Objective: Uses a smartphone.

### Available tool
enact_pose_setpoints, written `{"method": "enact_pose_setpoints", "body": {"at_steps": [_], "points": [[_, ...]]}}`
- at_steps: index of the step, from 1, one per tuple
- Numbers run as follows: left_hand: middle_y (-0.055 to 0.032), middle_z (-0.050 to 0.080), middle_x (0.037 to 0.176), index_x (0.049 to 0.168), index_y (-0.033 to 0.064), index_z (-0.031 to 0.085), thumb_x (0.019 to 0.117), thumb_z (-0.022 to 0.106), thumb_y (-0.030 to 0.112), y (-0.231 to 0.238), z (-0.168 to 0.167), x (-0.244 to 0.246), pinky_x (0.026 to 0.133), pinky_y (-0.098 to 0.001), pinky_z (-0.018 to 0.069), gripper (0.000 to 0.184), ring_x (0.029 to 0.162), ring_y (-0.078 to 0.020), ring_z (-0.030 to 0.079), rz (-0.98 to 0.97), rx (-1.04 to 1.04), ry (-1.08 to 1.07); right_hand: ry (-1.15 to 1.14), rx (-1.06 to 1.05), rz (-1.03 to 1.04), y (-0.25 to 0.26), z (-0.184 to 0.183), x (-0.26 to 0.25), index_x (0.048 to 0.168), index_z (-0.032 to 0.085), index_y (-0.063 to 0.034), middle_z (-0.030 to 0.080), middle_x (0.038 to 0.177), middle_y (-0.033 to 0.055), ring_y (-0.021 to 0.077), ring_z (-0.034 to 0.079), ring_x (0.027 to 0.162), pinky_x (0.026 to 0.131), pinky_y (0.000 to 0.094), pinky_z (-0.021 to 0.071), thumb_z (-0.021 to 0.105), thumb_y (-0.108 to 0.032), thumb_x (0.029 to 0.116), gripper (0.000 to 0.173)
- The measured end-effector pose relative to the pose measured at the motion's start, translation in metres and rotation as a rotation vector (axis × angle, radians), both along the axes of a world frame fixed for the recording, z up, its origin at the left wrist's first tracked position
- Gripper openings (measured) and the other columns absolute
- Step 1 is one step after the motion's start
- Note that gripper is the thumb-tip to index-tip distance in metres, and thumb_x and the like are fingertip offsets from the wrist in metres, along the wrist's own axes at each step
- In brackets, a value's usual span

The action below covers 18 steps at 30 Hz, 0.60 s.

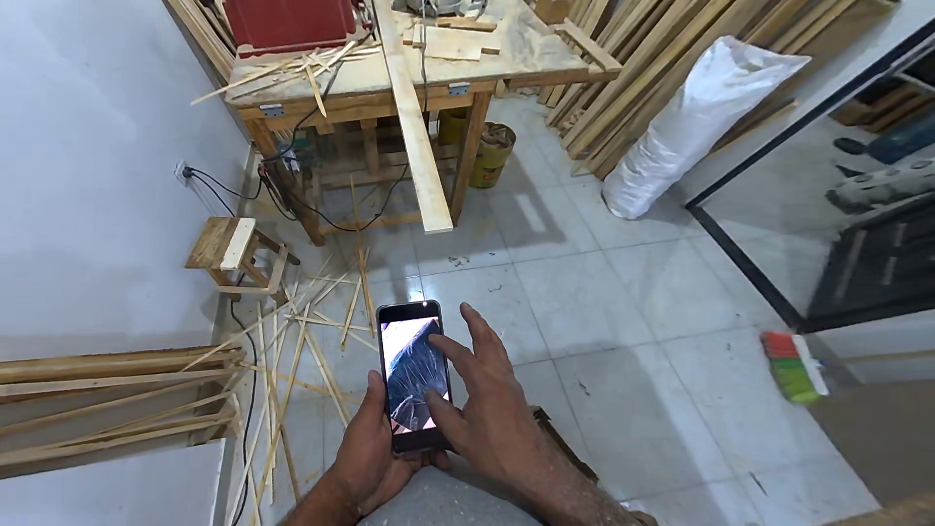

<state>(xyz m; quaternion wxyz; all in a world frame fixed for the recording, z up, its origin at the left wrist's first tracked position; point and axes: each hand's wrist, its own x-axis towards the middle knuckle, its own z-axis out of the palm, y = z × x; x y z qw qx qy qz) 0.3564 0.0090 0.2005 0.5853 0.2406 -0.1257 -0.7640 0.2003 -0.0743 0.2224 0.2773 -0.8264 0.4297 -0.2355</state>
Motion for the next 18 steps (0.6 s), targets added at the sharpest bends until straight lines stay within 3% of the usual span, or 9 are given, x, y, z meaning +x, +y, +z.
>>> {"method": "enact_pose_setpoints", "body": {"at_steps": [5, 12, 18], "points": [[-0.0191, 0.067, 0.121, 0.134, 0.0074, 0.05, 0.0989, 0.035, 0.073, -0.0004, -0.0007, 0.0002, 0.079, -0.0485, 0.0629, 0.075, 0.103, -0.0327, 0.071, 0.002, 0.004, 0.025, -0.004, 0.006, 0.011, -0.0006, 0.0, -0.0012, 0.136, 0.066, -0.0215, 0.035, 0.164, 0.0152, 0.0358, 0.035, 0.15, 0.116, 0.0572, 0.0387, 0.067, -0.037, 0.0906, 0.048], [-0.0203, 0.067, 0.12, 0.135, 0.0074, 0.048, 0.1003, 0.027, 0.072, -0.0008, -0.0011, -0.0007, 0.075, -0.0463, 0.0639, 0.076, 0.1, -0.0336, 0.072, -0.002, -0.002, 0.001, -0.043, -0.006, -0.022, -0.0017, -0.0031, -0.0031, 0.128, 0.071, -0.0205, 0.038, 0.162, 0.0148, 0.0343, 0.041, 0.147, 0.111, 0.0548, 0.045, 0.068, -0.034, 0.0908, 0.039], [-0.0214, 0.067, 0.121, 0.134, 0.0067, 0.049, 0.0996, 0.029, 0.073, -0.0009, -0.0039, -0.0006, 0.075, -0.0468, 0.0636, 0.078, 0.1, -0.0343, 0.072, -0.013, -0.008, 0.018, -0.059, 0.007, -0.03, -0.0013, -0.0055, -0.0036, 0.128, 0.071, -0.0207, 0.039, 0.161, 0.0146, 0.0346, 0.041, 0.147, 0.112, 0.0554, 0.0445, 0.068, -0.033, 0.0903, 0.04]]}}
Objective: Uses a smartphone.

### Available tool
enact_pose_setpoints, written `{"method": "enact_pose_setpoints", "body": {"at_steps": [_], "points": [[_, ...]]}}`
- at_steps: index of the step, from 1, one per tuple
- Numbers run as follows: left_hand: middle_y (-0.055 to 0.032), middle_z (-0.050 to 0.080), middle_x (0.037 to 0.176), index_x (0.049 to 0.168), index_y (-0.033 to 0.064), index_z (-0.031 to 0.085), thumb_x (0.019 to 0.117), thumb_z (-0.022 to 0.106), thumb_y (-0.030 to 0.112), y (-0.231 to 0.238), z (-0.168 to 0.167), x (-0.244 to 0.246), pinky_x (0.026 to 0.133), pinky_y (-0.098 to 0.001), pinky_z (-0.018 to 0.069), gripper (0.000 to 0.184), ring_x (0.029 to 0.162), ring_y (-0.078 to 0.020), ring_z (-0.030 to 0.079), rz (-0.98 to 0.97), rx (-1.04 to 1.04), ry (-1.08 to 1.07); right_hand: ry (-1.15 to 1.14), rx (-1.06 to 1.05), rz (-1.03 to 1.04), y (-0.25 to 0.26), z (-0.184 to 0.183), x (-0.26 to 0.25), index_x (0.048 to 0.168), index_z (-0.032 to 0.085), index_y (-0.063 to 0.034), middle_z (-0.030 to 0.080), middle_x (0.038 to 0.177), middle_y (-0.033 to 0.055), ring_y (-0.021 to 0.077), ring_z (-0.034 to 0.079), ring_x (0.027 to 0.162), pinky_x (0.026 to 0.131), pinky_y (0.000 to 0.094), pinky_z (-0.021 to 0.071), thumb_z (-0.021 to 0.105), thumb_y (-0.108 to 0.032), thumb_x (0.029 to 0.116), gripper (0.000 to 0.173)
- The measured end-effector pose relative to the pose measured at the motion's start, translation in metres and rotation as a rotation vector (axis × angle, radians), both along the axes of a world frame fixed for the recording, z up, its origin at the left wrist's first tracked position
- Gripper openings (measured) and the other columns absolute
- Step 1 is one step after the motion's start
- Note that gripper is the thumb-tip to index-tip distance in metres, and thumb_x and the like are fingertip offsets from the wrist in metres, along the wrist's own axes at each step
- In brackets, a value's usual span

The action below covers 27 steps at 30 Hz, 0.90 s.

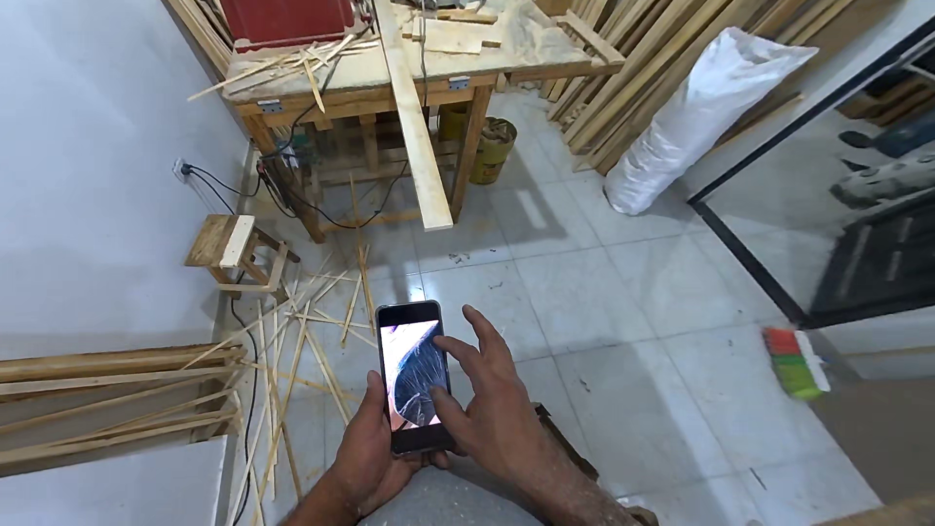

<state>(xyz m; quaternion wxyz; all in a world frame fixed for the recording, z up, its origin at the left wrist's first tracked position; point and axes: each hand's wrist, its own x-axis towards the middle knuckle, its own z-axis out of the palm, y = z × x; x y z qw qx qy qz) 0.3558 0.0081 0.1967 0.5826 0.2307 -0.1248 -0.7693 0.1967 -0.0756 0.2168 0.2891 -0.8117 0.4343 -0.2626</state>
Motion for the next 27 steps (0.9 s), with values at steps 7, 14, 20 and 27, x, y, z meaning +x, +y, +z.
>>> {"method": "enact_pose_setpoints", "body": {"at_steps": [7, 14, 20, 27], "points": [[-0.0199, 0.068, 0.121, 0.133, 0.0075, 0.052, 0.0973, 0.038, 0.074, -0.0004, -0.001, -0.0006, 0.077, -0.0473, 0.0632, 0.077, 0.102, -0.0333, 0.072, -0.003, -0.025, 0.014, -0.049, 0.013, 0.008, 0.0011, -0.0005, -0.0022, 0.129, 0.07, -0.0193, 0.04, 0.161, 0.0145, 0.0331, 0.044, 0.145, 0.109, 0.0533, 0.0476, 0.067, -0.033, 0.0907, 0.041], [-0.0168, 0.068, 0.122, 0.134, 0.0099, 0.053, 0.096, 0.042, 0.074, 0.0001, -0.0006, -0.0019, 0.084, -0.0476, 0.0615, 0.075, 0.108, -0.0298, 0.07, 0.02, -0.023, 0.026, -0.123, -0.107, 0.101, 0.0083, 0.0025, -0.0015, 0.119, 0.075, -0.0212, 0.046, 0.155, 0.0186, 0.0369, 0.046, 0.143, 0.108, 0.0558, 0.0477, 0.067, -0.032, 0.0932, 0.029], [-0.0164, 0.067, 0.123, 0.133, 0.0103, 0.055, 0.0962, 0.044, 0.072, 0.0015, 0.0011, -0.003, 0.089, -0.0488, 0.0597, 0.073, 0.11, -0.0292, 0.069, 0.023, -0.039, 0.046, -0.026, -0.15, 0.168, 0.009, 0.0013, 0.0016, 0.118, 0.075, -0.0271, 0.048, 0.156, 0.0164, 0.0396, 0.037, 0.148, 0.116, 0.0621, 0.0357, 0.066, -0.037, 0.095, 0.027], [-0.0173, 0.068, 0.121, 0.133, 0.0097, 0.053, 0.0966, 0.038, 0.075, 0.0033, 0.0008, -0.0018, 0.081, -0.0494, 0.0618, 0.076, 0.106, -0.0312, 0.07, 0.02, -0.005, -0.001, 0.004, -0.097, 0.065, 0.0073, 0.0003, -0.0019, 0.122, 0.075, -0.0235, 0.043, 0.158, 0.0182, 0.0383, 0.035, 0.15, 0.116, 0.0603, 0.0365, 0.067, -0.039, 0.092, 0.035]]}}
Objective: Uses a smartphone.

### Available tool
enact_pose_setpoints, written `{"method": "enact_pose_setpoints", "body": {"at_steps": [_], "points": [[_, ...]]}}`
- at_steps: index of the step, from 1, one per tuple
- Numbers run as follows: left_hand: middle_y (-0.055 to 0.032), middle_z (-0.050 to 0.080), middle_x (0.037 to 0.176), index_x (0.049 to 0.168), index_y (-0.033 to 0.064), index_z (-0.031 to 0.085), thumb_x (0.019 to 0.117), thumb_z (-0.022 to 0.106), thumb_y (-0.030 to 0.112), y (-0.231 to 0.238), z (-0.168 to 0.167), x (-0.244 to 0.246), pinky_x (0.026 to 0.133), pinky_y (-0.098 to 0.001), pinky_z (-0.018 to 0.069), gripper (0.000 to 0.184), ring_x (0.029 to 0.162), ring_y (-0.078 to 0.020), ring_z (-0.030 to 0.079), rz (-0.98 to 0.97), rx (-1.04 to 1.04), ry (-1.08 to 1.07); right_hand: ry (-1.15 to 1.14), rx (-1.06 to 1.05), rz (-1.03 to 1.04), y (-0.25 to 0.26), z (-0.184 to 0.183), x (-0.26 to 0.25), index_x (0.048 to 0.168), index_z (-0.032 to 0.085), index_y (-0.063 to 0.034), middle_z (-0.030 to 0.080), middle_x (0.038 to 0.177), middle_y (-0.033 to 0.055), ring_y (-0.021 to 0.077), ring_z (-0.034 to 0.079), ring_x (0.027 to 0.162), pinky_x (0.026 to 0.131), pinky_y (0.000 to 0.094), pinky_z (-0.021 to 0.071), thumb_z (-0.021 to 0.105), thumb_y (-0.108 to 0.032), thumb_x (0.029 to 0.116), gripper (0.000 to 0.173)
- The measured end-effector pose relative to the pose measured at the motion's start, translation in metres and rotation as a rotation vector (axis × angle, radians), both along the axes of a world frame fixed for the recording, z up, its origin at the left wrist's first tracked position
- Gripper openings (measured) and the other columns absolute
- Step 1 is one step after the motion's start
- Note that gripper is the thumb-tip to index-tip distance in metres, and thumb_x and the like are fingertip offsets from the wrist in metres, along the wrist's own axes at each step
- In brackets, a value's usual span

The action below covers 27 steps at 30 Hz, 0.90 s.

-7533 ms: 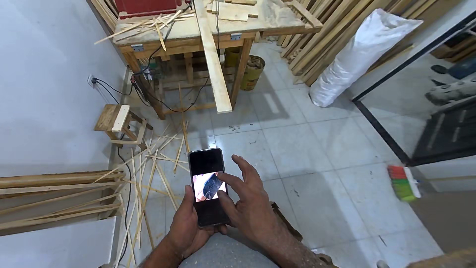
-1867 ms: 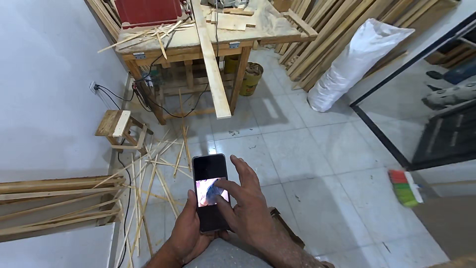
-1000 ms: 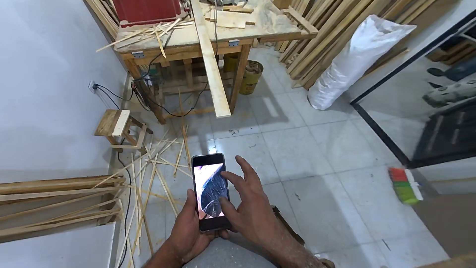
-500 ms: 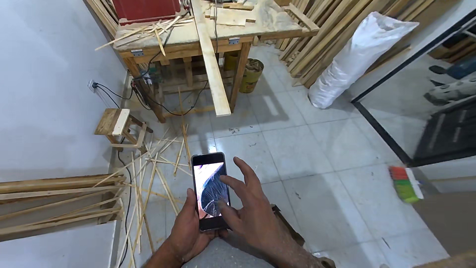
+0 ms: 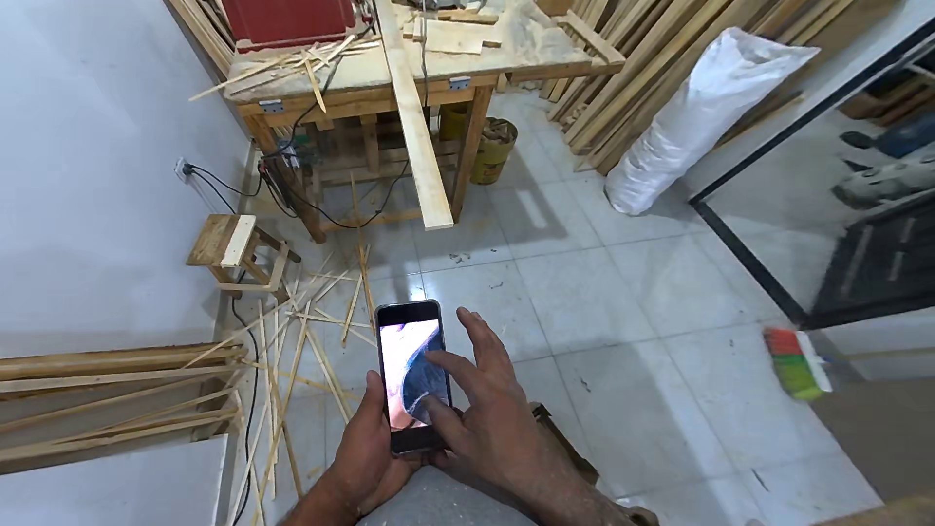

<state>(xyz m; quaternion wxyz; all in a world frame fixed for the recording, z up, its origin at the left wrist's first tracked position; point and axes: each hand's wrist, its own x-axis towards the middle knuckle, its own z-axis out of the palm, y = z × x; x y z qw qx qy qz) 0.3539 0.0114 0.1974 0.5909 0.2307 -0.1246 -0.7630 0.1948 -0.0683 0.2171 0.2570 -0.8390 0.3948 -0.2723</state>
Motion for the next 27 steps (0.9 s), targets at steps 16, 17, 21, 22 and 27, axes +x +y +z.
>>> {"method": "enact_pose_setpoints", "body": {"at_steps": [16, 17, 21, 22, 27], "points": [[-0.0199, 0.067, 0.122, 0.134, 0.0088, 0.053, 0.0967, 0.039, 0.074, 0.0, -0.004, 0.001, 0.077, -0.0474, 0.0628, 0.077, 0.103, -0.0332, 0.071, -0.021, -0.035, 0.013, -0.08, -0.03, 0.007, 0.0, -0.003, 0.002, 0.106, 0.079, -0.0247, 0.057, 0.147, 0.0138, 0.0373, 0.045, 0.144, 0.113, 0.0591, 0.0412, 0.066, -0.031, 0.0951, 0.018], [-0.0201, 0.067, 0.121, 0.133, 0.0087, 0.054, 0.0966, 0.038, 0.075, 0.0, -0.004, 0.001, 0.077, -0.0471, 0.0628, 0.077, 0.102, -0.0332, 0.071, -0.024, -0.039, 0.011, -0.106, -0.045, 0.014, 0.0, -0.004, 0.002, 0.102, 0.079, -0.0243, 0.059, 0.145, 0.0134, 0.0377, 0.046, 0.143, 0.112, 0.0591, 0.0417, 0.067, -0.029, 0.0953, 0.015], [-0.0192, 0.068, 0.122, 0.134, 0.0103, 0.056, 0.095, 0.042, 0.075, -0.001, -0.005, 0.002, 0.079, -0.0471, 0.0625, 0.077, 0.104, -0.0329, 0.071, -0.042, -0.091, 0.022, -0.261, -0.061, 0.026, 0.0, -0.002, -0.001, 0.099, 0.079, -0.0219, 0.062, 0.141, 0.0118, 0.0332, 0.05, 0.14, 0.112, 0.0553, 0.0448, 0.068, -0.025, 0.0967, 0.012], [-0.0193, 0.068, 0.123, 0.134, 0.0104, 0.056, 0.095, 0.042, 0.075, -0.001, -0.005, 0.002, 0.079, -0.0467, 0.0627, 0.077, 0.104, -0.0329, 0.071, -0.045, -0.1, 0.023, -0.291, -0.064, 0.02, 0.0, -0.001, -0.002, 0.099, 0.078, -0.0211, 0.062, 0.141, 0.0117, 0.0311, 0.051, 0.14, 0.111, 0.0524, 0.0465, 0.067, -0.025, 0.097, 0.012], [-0.0209, 0.067, 0.124, 0.136, 0.0093, 0.054, 0.0962, 0.039, 0.075, -0.001, -0.003, 0.001, 0.078, -0.0465, 0.0633, 0.078, 0.105, -0.0347, 0.071, -0.045, -0.095, 0.028, -0.318, -0.049, 0.011, 0.001, 0.006, -0.011, 0.1, 0.077, -0.0153, 0.069, 0.116, 0.01, 0.0195, 0.064, 0.114, 0.093, 0.0355, 0.0565, 0.064, -0.024, 0.0985, 0.016]]}}
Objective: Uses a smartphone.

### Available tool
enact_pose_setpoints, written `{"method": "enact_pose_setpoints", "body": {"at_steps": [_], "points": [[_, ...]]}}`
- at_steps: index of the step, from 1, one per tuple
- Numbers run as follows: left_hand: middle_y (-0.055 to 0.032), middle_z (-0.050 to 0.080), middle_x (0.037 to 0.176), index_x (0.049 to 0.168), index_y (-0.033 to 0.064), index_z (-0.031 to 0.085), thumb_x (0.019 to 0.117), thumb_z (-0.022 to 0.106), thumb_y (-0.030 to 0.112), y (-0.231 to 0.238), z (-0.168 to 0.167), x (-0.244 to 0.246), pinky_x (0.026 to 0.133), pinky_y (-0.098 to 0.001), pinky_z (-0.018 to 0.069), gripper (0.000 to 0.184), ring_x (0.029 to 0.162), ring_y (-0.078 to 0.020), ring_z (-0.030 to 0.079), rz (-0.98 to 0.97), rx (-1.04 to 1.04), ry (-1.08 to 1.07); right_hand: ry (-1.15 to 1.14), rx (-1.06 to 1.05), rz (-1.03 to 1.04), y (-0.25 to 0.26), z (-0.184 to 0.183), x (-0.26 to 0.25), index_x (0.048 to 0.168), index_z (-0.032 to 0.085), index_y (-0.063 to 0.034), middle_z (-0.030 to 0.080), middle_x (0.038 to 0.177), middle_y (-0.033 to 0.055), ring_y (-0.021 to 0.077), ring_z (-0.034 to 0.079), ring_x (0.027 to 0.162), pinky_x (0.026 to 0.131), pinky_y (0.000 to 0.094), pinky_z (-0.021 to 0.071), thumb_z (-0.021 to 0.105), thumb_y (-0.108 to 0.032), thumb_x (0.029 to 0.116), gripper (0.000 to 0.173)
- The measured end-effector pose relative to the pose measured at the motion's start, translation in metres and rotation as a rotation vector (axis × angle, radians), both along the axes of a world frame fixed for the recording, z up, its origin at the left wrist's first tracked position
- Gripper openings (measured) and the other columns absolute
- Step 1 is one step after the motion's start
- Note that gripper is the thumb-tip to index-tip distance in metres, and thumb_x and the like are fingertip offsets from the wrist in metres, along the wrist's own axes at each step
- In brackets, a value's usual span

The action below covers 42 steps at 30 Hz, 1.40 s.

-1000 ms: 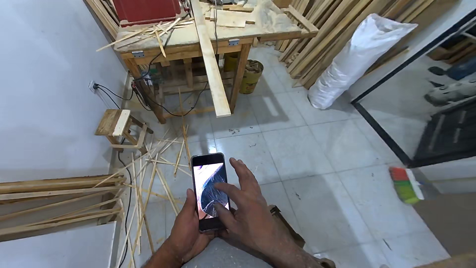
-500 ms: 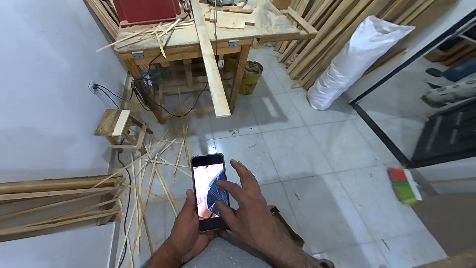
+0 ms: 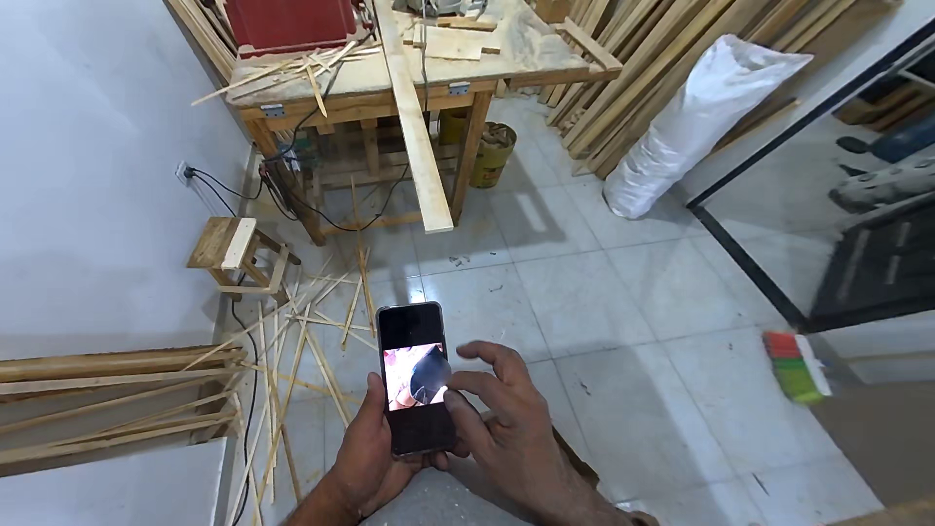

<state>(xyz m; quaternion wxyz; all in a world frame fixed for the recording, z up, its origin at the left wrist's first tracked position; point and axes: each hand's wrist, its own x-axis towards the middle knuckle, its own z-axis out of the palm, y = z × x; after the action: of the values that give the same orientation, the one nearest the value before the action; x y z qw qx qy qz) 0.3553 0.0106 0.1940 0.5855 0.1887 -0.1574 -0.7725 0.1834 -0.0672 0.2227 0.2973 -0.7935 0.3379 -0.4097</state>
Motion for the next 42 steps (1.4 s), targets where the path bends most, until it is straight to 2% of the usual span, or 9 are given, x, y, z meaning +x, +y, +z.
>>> {"method": "enact_pose_setpoints", "body": {"at_steps": [5, 12, 20, 24, 29, 31, 34, 37, 42], "points": [[-0.0213, 0.068, 0.119, 0.134, 0.0069, 0.05, 0.098, 0.026, 0.076, 0.0, 0.002, 0.002, 0.075, -0.046, 0.063, 0.082, 0.099, -0.0337, 0.072, 0.066, 0.12, -0.025, 0.157, -0.081, 0.224, 0.006, 0.001, -0.023, 0.11, 0.076, -0.01, 0.072, 0.082, 0.0076, 0.0215, 0.069, 0.074, 0.068, 0.0387, 0.0574, 0.055, -0.019, 0.1008, 0.025], [-0.0259, 0.067, 0.123, 0.136, 0.0053, 0.049, 0.0981, 0.025, 0.076, -0.002, 0.0, 0.002, 0.077, -0.045, 0.062, 0.083, 0.102, -0.0368, 0.071, 0.052, 0.117, 0.01, 0.292, -0.158, 0.271, 0.008, 0.002, -0.032, 0.111, 0.077, -0.0138, 0.07, 0.075, 0.0056, 0.022, 0.067, 0.066, 0.057, 0.0398, 0.054, 0.053, -0.018, 0.0978, 0.027], [-0.0202, 0.068, 0.123, 0.137, 0.0089, 0.051, 0.0979, 0.033, 0.075, -0.002, 0.005, -0.002, 0.082, -0.0474, 0.0619, 0.078, 0.107, -0.0332, 0.07, 0.032, 0.047, -0.045, 0.411, -0.096, 0.06, 0.002, 0.006, -0.009, 0.137, 0.064, -0.0211, 0.059, 0.14, 0.0209, 0.0385, 0.058, 0.128, 0.102, 0.0554, 0.0514, 0.071, -0.052, 0.0896, 0.057], [-0.0156, 0.068, 0.122, 0.136, 0.0104, 0.051, 0.0975, 0.036, 0.075, 0.0, 0.005, -0.003, 0.08, -0.0455, 0.0626, 0.077, 0.107, -0.0288, 0.07, 0.038, 0.02, -0.109, 0.414, -0.106, 0.043, 0.0, -0.001, -0.001, 0.135, 0.066, -0.0264, 0.05, 0.152, 0.0205, 0.0393, 0.044, 0.144, 0.113, 0.0581, 0.0422, 0.068, -0.053, 0.0917, 0.051], [-0.0192, 0.068, 0.123, 0.134, 0.0088, 0.054, 0.0976, 0.035, 0.074, 0.0, 0.002, -0.001, 0.077, -0.0458, 0.0636, 0.077, 0.105, -0.0329, 0.071, 0.022, 0.002, -0.091, 0.101, -0.189, -0.016, -0.005, -0.006, 0.003, 0.097, 0.078, -0.0211, 0.065, 0.136, 0.0121, 0.0303, 0.053, 0.137, 0.111, 0.0509, 0.0463, 0.068, -0.029, 0.0984, 0.013], [-0.019, 0.068, 0.124, 0.135, 0.0104, 0.055, 0.0969, 0.036, 0.075, -0.001, 0.002, -0.001, 0.079, -0.0455, 0.0631, 0.077, 0.105, -0.0332, 0.071, 0.008, -0.009, -0.069, -0.015, -0.199, -0.029, -0.007, -0.004, 0.001, 0.097, 0.076, -0.0196, 0.066, 0.13, 0.0082, 0.0213, 0.057, 0.131, 0.106, 0.0394, 0.051, 0.067, -0.031, 0.0998, 0.015], [-0.0214, 0.067, 0.126, 0.138, 0.0097, 0.053, 0.0974, 0.036, 0.074, -0.002, -0.001, 0.001, 0.08, -0.0458, 0.0631, 0.078, 0.106, -0.035, 0.071, 0.002, -0.012, -0.027, -0.055, -0.178, 0.015, -0.008, 0.005, -0.005, 0.101, 0.075, -0.0137, 0.07, 0.101, 0.004, 0.0109, 0.066, 0.099, 0.084, 0.0265, 0.0569, 0.061, -0.031, 0.1035, 0.023], [-0.0203, 0.068, 0.122, 0.136, 0.009, 0.052, 0.0991, 0.029, 0.074, -0.002, -0.002, 0.002, 0.077, -0.0454, 0.0632, 0.078, 0.102, -0.0335, 0.072, 0.043, 0.04, -0.033, 0.035, -0.128, 0.124, -0.003, 0.008, -0.011, 0.109, 0.074, -0.007, 0.071, 0.084, 0.0078, 0.0162, 0.068, 0.076, 0.071, 0.0323, 0.0576, 0.057, -0.025, 0.1048, 0.025], [-0.0222, 0.068, 0.123, 0.135, 0.0078, 0.052, 0.0996, 0.026, 0.074, -0.002, -0.002, 0.002, 0.082, -0.0463, 0.0615, 0.079, 0.106, -0.0348, 0.071, 0.058, 0.105, -0.032, 0.28, -0.155, 0.335, 0.009, 0.002, -0.023, 0.108, 0.075, -0.0109, 0.072, 0.077, 0.0074, 0.0231, 0.071, 0.068, 0.059, 0.0414, 0.0575, 0.054, -0.018, 0.0989, 0.024]]}}
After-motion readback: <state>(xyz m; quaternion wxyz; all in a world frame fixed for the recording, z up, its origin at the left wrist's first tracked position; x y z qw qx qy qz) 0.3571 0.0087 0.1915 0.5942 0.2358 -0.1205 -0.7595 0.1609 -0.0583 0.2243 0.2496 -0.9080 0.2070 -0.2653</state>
